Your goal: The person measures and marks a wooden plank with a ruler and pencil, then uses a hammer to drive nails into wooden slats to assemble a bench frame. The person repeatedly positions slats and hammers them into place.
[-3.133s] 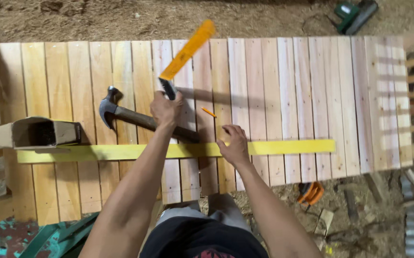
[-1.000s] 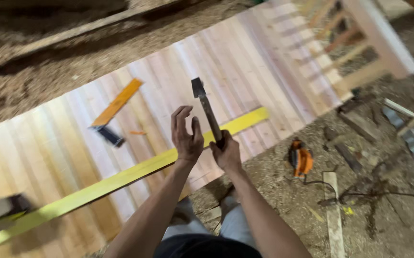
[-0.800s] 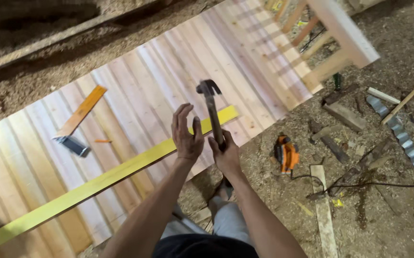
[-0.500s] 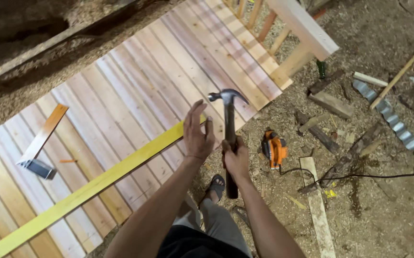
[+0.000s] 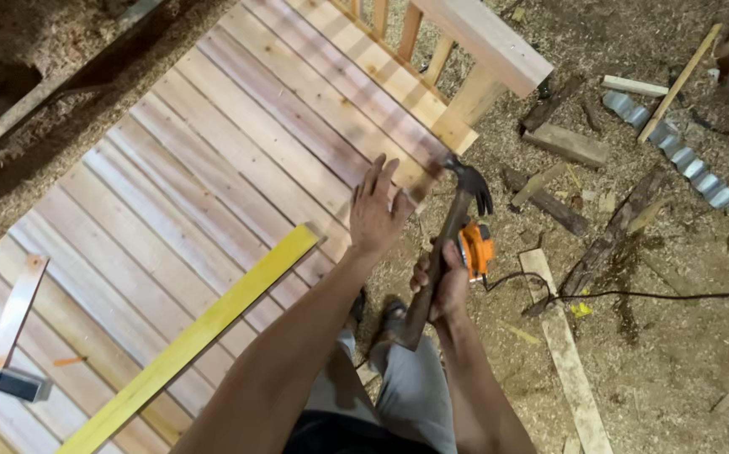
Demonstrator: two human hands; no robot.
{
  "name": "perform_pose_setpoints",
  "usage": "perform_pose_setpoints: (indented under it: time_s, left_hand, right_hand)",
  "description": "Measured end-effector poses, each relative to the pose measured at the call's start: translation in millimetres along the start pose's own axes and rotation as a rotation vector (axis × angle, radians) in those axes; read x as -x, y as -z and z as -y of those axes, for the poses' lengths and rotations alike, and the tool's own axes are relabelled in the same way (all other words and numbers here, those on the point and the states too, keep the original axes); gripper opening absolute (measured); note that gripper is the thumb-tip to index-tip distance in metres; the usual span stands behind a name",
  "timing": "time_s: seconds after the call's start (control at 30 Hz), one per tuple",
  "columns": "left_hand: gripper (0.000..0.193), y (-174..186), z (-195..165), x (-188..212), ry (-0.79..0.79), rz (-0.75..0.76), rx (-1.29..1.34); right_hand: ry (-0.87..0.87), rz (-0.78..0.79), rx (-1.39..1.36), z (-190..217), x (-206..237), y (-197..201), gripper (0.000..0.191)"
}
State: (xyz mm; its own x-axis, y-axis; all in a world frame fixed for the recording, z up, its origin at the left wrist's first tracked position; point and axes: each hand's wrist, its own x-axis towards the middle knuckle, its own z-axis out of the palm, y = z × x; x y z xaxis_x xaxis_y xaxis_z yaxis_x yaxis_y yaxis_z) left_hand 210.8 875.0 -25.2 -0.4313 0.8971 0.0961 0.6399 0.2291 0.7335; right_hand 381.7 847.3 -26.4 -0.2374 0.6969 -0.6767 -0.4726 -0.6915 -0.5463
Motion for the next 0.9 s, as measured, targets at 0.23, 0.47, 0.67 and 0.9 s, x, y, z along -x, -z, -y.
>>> perform_pose_setpoints:
  time_s: [0.23, 0.47, 0.67, 0.9]
  left_hand:
    - [0.075, -60, -21, -43, 0.130, 0.229, -0.125]
    - [0.070, -109, -23, -62, 0.310, 0.187, -0.386]
    - [0.073, -107, -43, -71, 0.416, 0.384, -0.430]
    - [0.088, -84, -79, -94, 0.586, 0.644, -0.490]
  right_hand:
    - [-0.218, 0.104, -0.214, 10, -52, 59, 0.050]
    - [-0.327, 0.111, -0.207, 21, -96, 84, 0.051]
    - [-0.341, 0.069, -0.285, 15, -113, 127, 0.044]
    - [-0.377, 0.331, -0.312, 35, -155, 123, 0.052]
